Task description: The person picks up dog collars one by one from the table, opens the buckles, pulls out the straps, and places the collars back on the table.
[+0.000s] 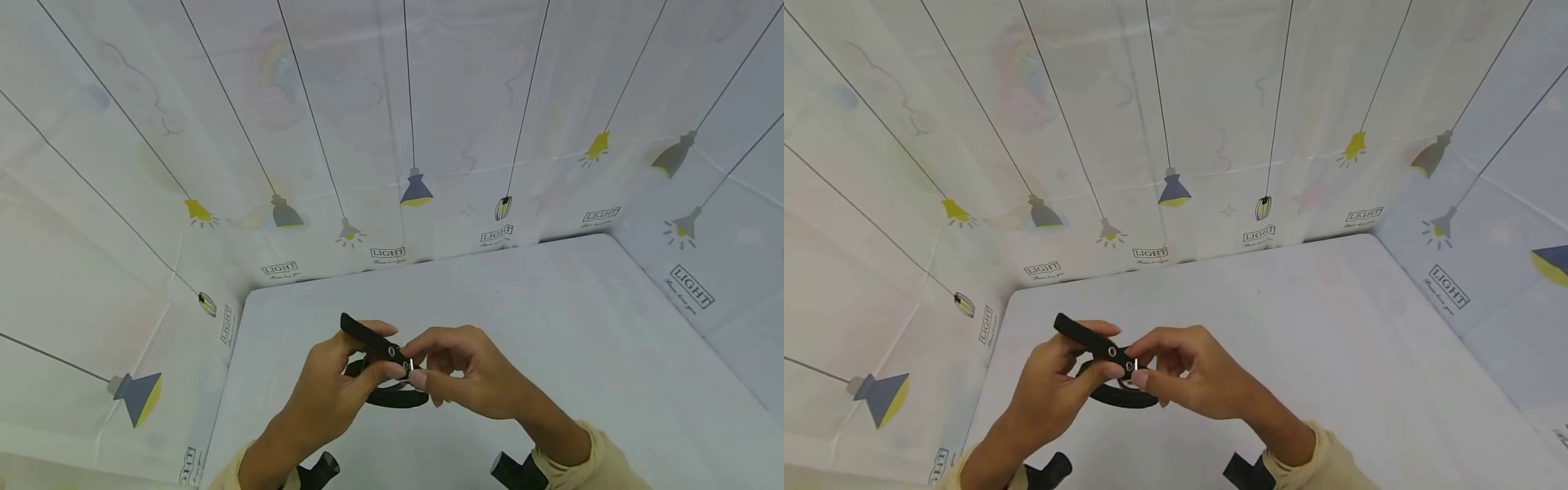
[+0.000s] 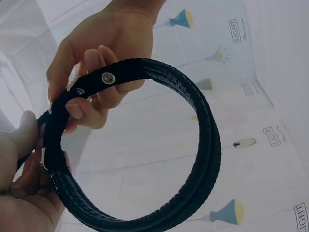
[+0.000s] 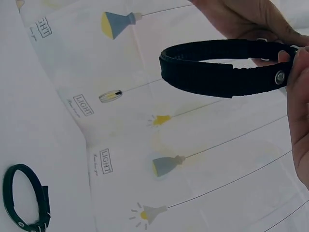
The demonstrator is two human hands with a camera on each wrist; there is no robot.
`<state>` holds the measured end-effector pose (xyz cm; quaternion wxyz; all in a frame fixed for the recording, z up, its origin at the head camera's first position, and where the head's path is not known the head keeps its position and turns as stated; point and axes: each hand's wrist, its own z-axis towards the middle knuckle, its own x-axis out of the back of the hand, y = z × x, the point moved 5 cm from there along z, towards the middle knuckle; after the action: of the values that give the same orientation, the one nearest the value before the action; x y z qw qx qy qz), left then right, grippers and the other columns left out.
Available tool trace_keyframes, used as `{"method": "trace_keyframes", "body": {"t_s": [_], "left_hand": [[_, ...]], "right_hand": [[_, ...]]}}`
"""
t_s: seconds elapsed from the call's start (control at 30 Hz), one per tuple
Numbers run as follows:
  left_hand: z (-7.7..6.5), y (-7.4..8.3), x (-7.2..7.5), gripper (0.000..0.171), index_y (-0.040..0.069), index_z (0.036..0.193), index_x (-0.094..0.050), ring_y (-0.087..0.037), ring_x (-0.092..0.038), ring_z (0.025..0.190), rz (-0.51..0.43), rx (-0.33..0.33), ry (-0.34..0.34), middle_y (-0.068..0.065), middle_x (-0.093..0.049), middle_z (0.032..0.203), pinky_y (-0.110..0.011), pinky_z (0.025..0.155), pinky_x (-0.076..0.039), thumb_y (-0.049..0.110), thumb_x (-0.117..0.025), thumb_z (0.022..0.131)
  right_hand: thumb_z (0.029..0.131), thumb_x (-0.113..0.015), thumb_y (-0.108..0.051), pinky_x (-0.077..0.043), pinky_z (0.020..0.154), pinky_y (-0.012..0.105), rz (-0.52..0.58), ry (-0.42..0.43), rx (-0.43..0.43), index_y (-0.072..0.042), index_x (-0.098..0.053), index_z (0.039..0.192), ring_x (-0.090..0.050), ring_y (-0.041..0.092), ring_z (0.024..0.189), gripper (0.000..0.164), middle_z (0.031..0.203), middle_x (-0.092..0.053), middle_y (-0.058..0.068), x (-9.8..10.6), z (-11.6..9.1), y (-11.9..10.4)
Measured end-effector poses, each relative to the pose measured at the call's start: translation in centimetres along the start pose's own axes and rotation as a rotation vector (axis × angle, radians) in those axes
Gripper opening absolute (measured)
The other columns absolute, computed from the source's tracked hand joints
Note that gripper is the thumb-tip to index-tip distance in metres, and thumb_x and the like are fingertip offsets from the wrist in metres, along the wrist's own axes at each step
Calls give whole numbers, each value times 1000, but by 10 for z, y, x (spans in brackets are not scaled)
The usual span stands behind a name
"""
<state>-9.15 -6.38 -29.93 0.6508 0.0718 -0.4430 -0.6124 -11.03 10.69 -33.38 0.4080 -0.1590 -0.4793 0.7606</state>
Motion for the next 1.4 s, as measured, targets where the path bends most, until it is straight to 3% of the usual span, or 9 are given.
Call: {"method": "trace_keyframes", "body": {"t_s": [0.13, 0.3, 0.53, 0.67, 0.87, 1.07, 1.17, 1.27, 1.4], "left_hand": [[-1, -2, 3, 33, 1, 108, -54, -15, -72, 79, -92, 12, 59, -10, -72, 87, -26, 72, -59, 2, -76, 85], [-2, -1, 5, 29, 3, 106, -59, -14, -71, 80, -134, 4, 45, -10, -73, 90, -28, 72, -60, -7, -75, 84], [0, 1, 6, 24, 11, 97, -67, -11, -59, 85, 1, -141, 69, 1, -65, 91, -22, 74, -51, -6, -77, 83], [-2, -1, 5, 19, 14, 89, -72, -9, -51, 82, 46, -168, 63, 4, -62, 88, -18, 69, -47, -2, -80, 81], [-5, -1, 3, 19, 8, 95, -80, -9, -46, 80, 116, -185, 55, 3, -65, 90, -12, 65, -44, 1, -83, 78], [-4, -4, 3, 16, 9, 92, -81, -7, -45, 73, 182, -152, 43, 5, -66, 83, -9, 63, -40, 3, -84, 77], [-2, -7, 3, 11, 11, 86, -80, -6, -45, 69, 159, -119, 32, 7, -62, 76, -12, 59, -41, 4, -84, 78], [-1, -13, 2, 10, 14, 80, -79, -5, -45, 67, 104, -20, 3, 10, -60, 72, -15, 56, -42, 5, -85, 79], [-2, -24, 1, 13, 18, 78, -77, -7, -47, 65, 13, 142, -48, 11, -60, 69, -19, 55, -43, 7, -84, 81]], "right_hand": [[89, -55, 15, -48, 45, 26, 31, 4, -5, 0, -66, 111, -55, 18, 51, 30, 77, -61, 14, 1, 0, 3], [85, -50, 19, -45, 45, 28, 162, 5, -8, 2, -65, 109, -47, 21, 52, 34, 75, -55, 18, 5, 0, 7], [86, -46, 19, -40, 44, 36, 253, -42, -11, -2, -65, 112, -44, 22, 54, 39, 72, -49, 18, 1, 1, 10], [87, -46, 18, -39, 43, 36, 260, -44, 0, -2, -64, 111, -43, 22, 54, 37, 71, -49, 18, -1, 3, 12], [88, -44, 19, -36, 44, 37, 249, -31, 24, -9, -65, 113, -41, 22, 56, 42, 74, -48, 17, 0, 3, 15], [90, -48, 20, -35, 44, 36, 199, 1, 46, -10, -66, 113, -41, 20, 58, 42, 89, -60, -1, 0, 4, 18], [90, -49, 21, -35, 45, 36, 186, -9, 67, -9, -68, 114, -42, 20, 58, 43, 96, -63, -2, 1, 5, 19], [89, -48, 23, -35, 45, 36, 182, -22, 73, -8, -69, 115, -42, 21, 58, 45, 92, -62, 8, 1, 5, 20], [89, -48, 23, -37, 45, 36, 188, -35, 41, -4, -71, 118, -44, 21, 58, 46, 92, -63, 11, 2, 4, 24]]}}
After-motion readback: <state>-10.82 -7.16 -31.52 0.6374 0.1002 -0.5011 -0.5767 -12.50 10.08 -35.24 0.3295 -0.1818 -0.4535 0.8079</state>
